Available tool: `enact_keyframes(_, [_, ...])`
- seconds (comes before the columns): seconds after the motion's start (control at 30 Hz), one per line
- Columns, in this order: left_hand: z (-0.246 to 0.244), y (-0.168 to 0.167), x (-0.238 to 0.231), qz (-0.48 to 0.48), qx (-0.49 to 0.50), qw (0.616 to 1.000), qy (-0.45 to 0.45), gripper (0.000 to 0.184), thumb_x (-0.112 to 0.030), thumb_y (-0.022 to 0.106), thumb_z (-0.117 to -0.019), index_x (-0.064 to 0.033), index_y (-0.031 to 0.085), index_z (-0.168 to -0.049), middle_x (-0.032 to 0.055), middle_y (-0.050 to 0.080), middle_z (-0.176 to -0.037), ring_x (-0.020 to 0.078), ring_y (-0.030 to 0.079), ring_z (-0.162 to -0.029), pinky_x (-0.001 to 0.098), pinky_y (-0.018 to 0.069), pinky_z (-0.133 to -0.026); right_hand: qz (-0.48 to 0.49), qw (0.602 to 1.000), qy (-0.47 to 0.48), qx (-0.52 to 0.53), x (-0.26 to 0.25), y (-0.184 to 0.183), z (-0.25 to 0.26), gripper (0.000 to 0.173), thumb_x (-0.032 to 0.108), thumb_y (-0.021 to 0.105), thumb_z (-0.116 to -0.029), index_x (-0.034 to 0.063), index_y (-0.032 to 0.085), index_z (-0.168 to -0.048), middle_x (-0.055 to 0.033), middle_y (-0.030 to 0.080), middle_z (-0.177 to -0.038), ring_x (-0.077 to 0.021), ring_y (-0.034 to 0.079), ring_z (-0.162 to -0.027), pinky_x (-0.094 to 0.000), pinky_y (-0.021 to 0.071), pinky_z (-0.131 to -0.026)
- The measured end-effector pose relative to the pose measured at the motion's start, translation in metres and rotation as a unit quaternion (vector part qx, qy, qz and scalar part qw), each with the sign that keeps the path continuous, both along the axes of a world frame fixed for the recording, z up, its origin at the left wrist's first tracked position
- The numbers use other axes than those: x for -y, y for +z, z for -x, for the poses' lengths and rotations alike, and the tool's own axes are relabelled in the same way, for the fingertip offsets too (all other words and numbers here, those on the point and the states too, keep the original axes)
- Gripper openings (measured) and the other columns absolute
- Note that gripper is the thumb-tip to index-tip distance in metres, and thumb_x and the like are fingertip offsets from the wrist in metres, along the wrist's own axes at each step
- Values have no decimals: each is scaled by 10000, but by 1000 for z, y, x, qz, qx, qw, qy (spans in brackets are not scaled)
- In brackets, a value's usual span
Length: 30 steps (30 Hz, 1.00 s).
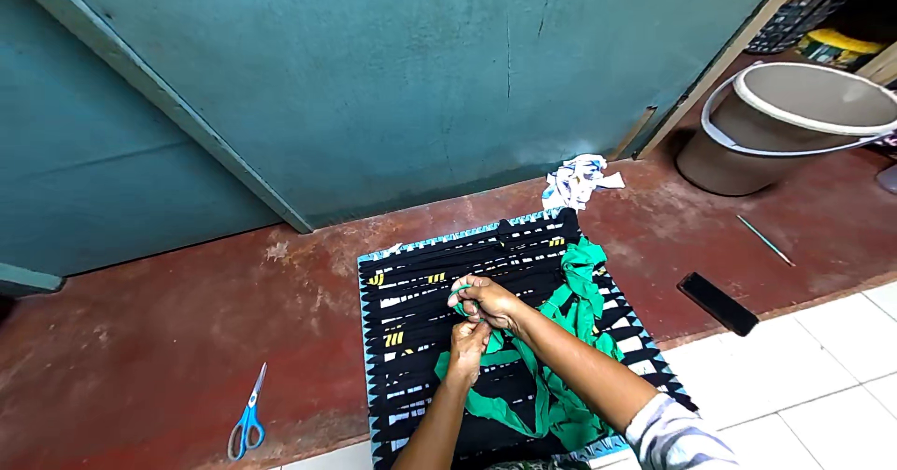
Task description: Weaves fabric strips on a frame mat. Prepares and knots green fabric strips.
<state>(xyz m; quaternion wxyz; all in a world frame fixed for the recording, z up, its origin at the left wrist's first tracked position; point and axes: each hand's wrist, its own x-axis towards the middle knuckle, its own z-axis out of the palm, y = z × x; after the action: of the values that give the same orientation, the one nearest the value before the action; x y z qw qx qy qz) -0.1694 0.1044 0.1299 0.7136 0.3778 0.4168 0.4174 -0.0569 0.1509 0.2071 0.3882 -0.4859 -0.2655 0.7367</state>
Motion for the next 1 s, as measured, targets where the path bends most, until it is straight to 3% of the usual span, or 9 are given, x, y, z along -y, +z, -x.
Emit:
enact_keyframes(0.23, [-5,-1,-4,151,167,973,55,338,-7,301,-1063,-85,587,-899,8,655,-708,75,591,-561,214,511,-550,-2,998,-18,-58,11,-3,-2,184,29,356,-1078,47,503,-1188,-42,665,-867,-46,495,-525,-195,421,-486])
enact_keyframes(0.37, [-6,1,-7,156,239,949,135,345,-63,261,-1081,-101,576,-943,20,668,-736,120,658,-639,269,575,-626,-10,995,-30,-92,17,-10,-7,192,25,373,-1067,61,495,-1211,-54,692,-924,-41,515,-534,-189,421,-482])
enact_keyframes(0.43, [-2,0,-10,145,250,944,158,293,-86,281,-1090,-86,569,-1034,61,702,-821,164,693,-705,307,595,-665,-35,992,-45,-111,19,-14,-11,201,16,366,-1064,64,495,-1211,-60,701,-962,-40,522,-549,-187,423,-491])
enact_keyframes(0.5, [4,-2,-14,124,241,949,164,269,-126,290,-1100,-100,532,-1213,86,719,-951,186,711,-788,322,602,-700,-66,990,-51,-116,21,-17,-15,225,11,356,-1053,71,485,-1228,-57,709,-1006,-29,513,-548,-181,414,-491])
enact_keyframes(0.53, [8,-2,-16,116,231,952,166,309,-148,303,-1108,-112,514,-1332,93,717,-1038,191,712,-839,322,596,-713,-76,989,-51,-117,21,-18,-18,229,8,361,-1048,70,485,-1231,-55,710,-1001,-27,510,-542,-180,414,-492])
enact_keyframes(0.6, [14,-2,-21,99,208,957,174,344,-167,317,-1111,-135,487,-1408,79,710,-1129,172,709,-875,295,585,-691,-91,988,-47,-115,22,-21,-20,225,4,373,-1035,68,489,-1217,-34,683,-943,-24,494,-530,-178,416,-491])
enact_keyframes(0.7, [19,0,-26,86,182,964,175,297,-133,340,-1102,-107,559,-1300,68,724,-1071,146,703,-829,266,572,-656,-104,986,-56,-116,24,-26,-17,220,5,398,-1026,63,510,-1206,-9,641,-893,-27,481,-536,-177,417,-495])
enact_keyframes(0.83, [20,-1,-26,102,84,978,164,206,-55,364,-1086,-79,562,-1033,8,638,-776,77,586,-597,212,509,-547,-103,983,-84,-128,25,-31,-12,278,-24,372,-1010,64,502,-1239,-25,690,-1025,-6,473,-528,-166,399,-476])
enact_keyframes(1.0, [40,-6,-23,160,57,971,166,240,-77,345,-1091,-62,569,-1008,7,619,-725,74,578,-565,204,493,-505,-82,993,-74,-32,15,-34,-26,264,3,394,-1053,35,516,-1285,-18,690,-977,16,397,-476,-151,345,-440])
